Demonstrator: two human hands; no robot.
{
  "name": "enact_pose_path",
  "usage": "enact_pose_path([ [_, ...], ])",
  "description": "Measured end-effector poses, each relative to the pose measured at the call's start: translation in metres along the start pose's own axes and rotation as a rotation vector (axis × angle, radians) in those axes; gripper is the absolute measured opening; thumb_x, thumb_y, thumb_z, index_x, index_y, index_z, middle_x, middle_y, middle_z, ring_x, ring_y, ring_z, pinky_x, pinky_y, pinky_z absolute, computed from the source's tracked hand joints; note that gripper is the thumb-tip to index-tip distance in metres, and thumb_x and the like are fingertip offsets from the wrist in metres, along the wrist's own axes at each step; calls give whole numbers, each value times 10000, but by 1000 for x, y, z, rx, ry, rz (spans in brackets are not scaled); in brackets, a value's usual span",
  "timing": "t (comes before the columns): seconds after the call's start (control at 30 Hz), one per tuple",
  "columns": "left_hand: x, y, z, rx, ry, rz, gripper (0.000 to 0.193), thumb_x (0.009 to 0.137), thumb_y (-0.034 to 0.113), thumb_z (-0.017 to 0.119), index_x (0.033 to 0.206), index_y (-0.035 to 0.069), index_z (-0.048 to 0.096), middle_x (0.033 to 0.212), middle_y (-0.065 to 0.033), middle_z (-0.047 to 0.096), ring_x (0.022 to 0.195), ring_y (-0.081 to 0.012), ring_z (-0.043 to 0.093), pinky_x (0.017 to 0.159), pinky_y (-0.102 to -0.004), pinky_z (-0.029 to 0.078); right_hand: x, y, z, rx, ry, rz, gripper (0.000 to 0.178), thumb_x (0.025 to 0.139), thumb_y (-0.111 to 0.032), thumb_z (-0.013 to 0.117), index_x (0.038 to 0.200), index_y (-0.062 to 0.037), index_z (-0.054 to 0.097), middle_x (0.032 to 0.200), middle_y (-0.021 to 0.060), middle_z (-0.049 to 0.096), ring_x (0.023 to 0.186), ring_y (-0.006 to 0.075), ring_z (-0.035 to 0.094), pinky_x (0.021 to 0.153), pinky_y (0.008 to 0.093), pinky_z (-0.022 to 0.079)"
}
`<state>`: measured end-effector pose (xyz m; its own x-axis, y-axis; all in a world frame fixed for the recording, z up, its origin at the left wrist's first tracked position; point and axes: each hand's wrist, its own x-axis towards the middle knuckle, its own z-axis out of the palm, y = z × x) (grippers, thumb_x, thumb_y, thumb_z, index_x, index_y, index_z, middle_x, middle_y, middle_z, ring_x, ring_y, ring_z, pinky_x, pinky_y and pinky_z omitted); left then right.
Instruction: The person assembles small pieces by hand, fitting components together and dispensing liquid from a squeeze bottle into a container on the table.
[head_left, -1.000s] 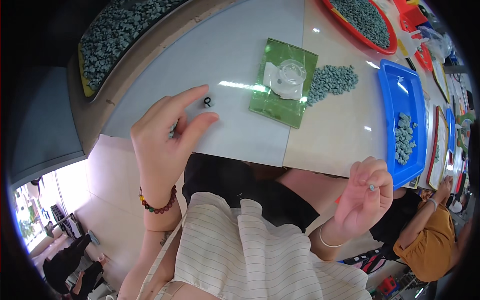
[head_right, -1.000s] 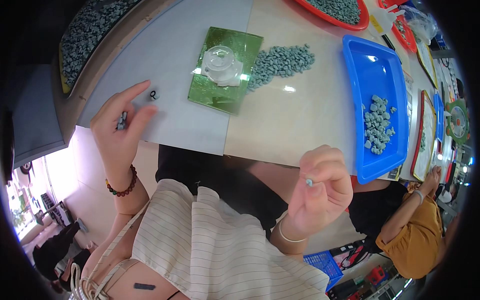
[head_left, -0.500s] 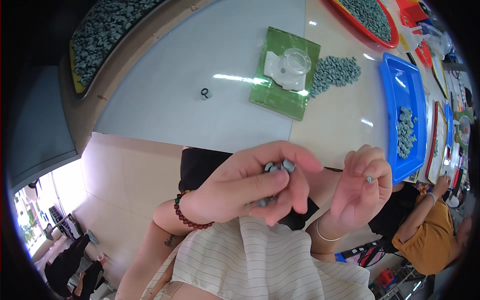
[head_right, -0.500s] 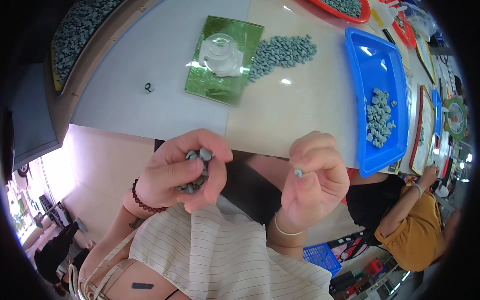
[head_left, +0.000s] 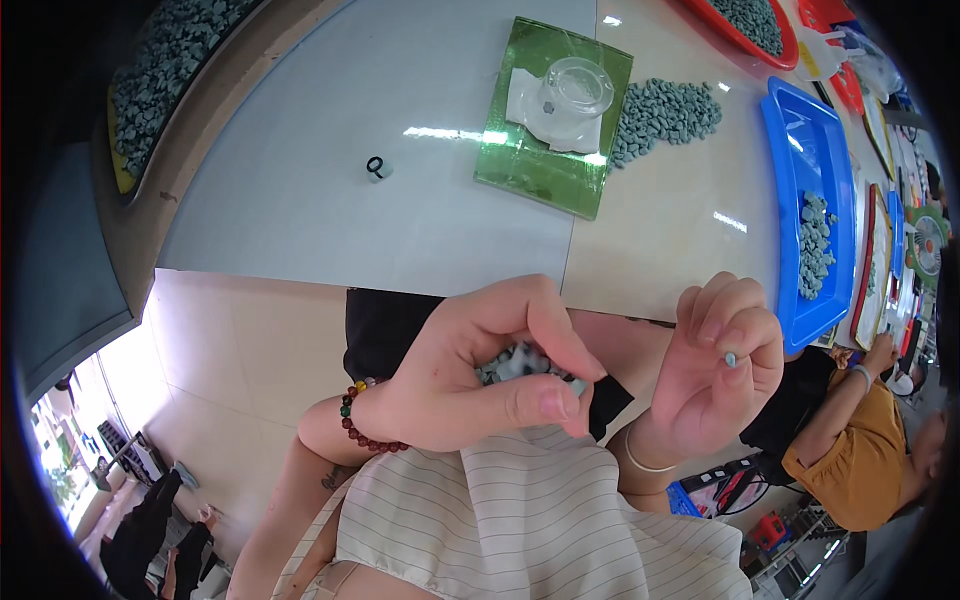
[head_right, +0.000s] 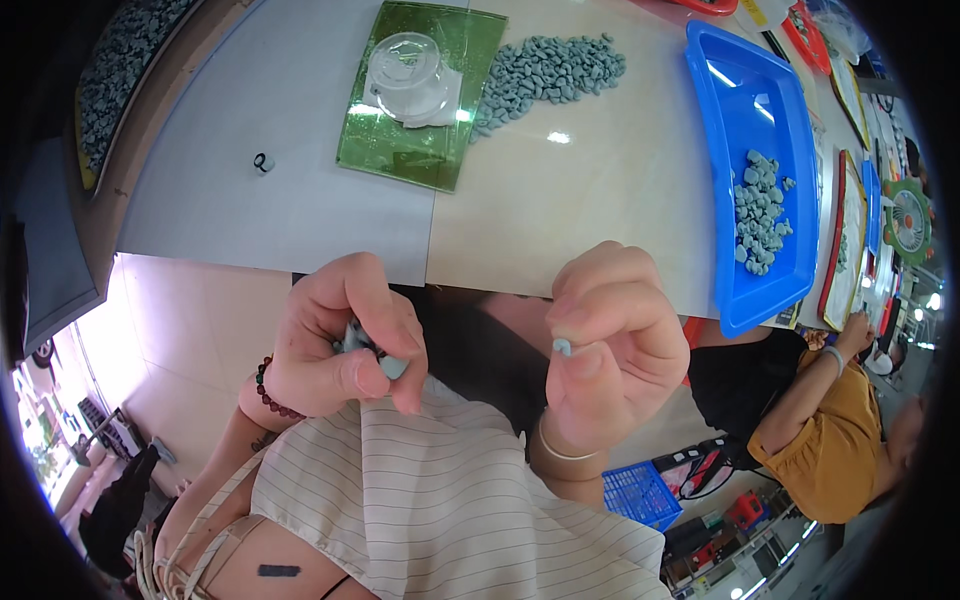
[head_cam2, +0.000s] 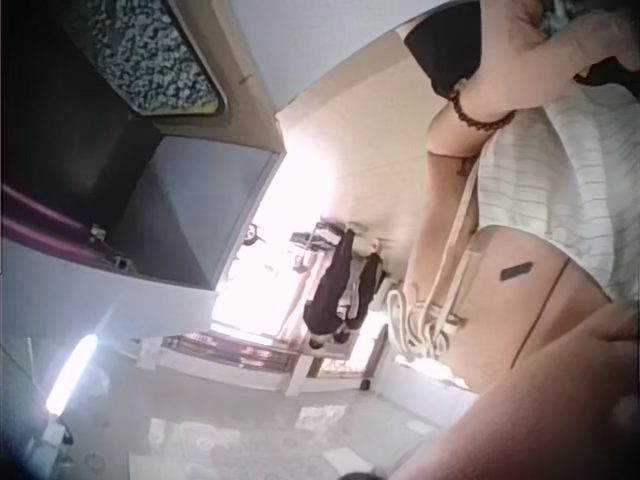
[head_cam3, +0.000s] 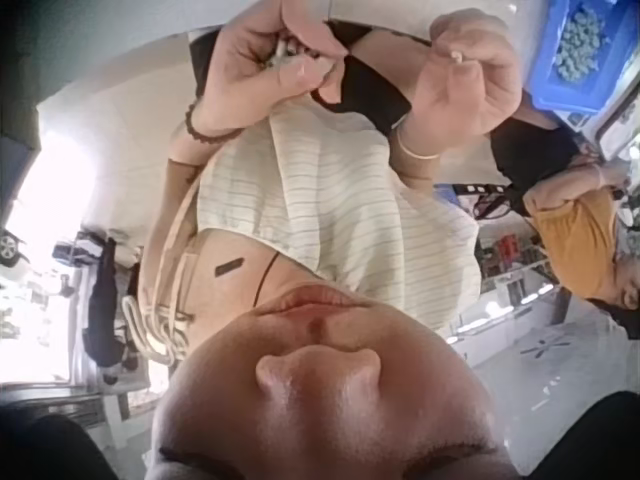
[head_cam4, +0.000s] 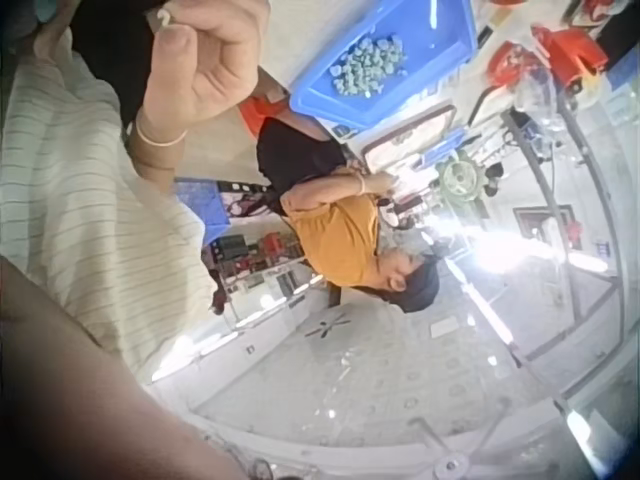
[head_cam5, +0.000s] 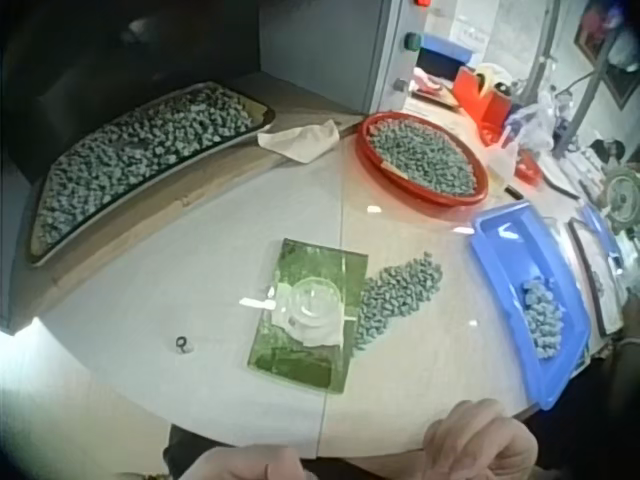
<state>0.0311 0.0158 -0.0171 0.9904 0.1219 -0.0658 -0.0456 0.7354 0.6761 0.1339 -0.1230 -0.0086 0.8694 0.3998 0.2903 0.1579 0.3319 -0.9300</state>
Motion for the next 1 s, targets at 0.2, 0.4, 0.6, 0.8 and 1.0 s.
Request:
enact_pose_path([
  [0.2, 3, 5, -5, 179, -10, 53, 98, 788, 143, 616, 801, 48, 593, 736, -118, 561, 607, -140, 541, 501, -219, 387, -1, -3, 2, -22, -17, 6, 171, 740, -165, 612, 718, -11, 541, 716, 85, 497, 639, 144, 435, 570, 245, 325],
  [0.4, 2, 4, -12, 152, -123, 120, 171, 781, -22, 554, 907, 40, 651, 864, -60, 575, 771, -106, 497, 686, -217, 396, -3, -3, 7, -50, -22, 21, 188, 740, -182, 622, 715, -15, 539, 714, 83, 494, 640, 147, 436, 576, 236, 346],
  [0.6, 1, 2, -10, 306, -114, 213, 145, 787, -16, 562, 924, 3, 606, 870, -71, 576, 799, -112, 537, 682, -224, 404, -4, -3, 11, -39, -43, 21, 178, 732, -171, 615, 710, -12, 540, 710, 85, 500, 631, 151, 453, 578, 249, 408],
  [0.8, -1, -2, -3, 224, 30, 176, 241, 803, 169, 625, 883, 30, 446, 737, -130, 580, 624, -159, 584, 572, -245, 463, -5, -4, 11, -113, -171, 5, 168, 776, -159, 576, 716, -45, 467, 721, 64, 420, 641, 133, 326, 531, 240, 257],
  [1.0, -2, -2, -8, 362, -60, 233, 133, 784, -16, 590, 902, -13, 527, 847, -89, 613, 754, -108, 588, 665, -224, 458, -4, -3, 10, -264, -251, -130, 104, 628, -50, 621, 728, -40, 595, 737, 64, 548, 618, 167, 492, 531, 250, 420],
])
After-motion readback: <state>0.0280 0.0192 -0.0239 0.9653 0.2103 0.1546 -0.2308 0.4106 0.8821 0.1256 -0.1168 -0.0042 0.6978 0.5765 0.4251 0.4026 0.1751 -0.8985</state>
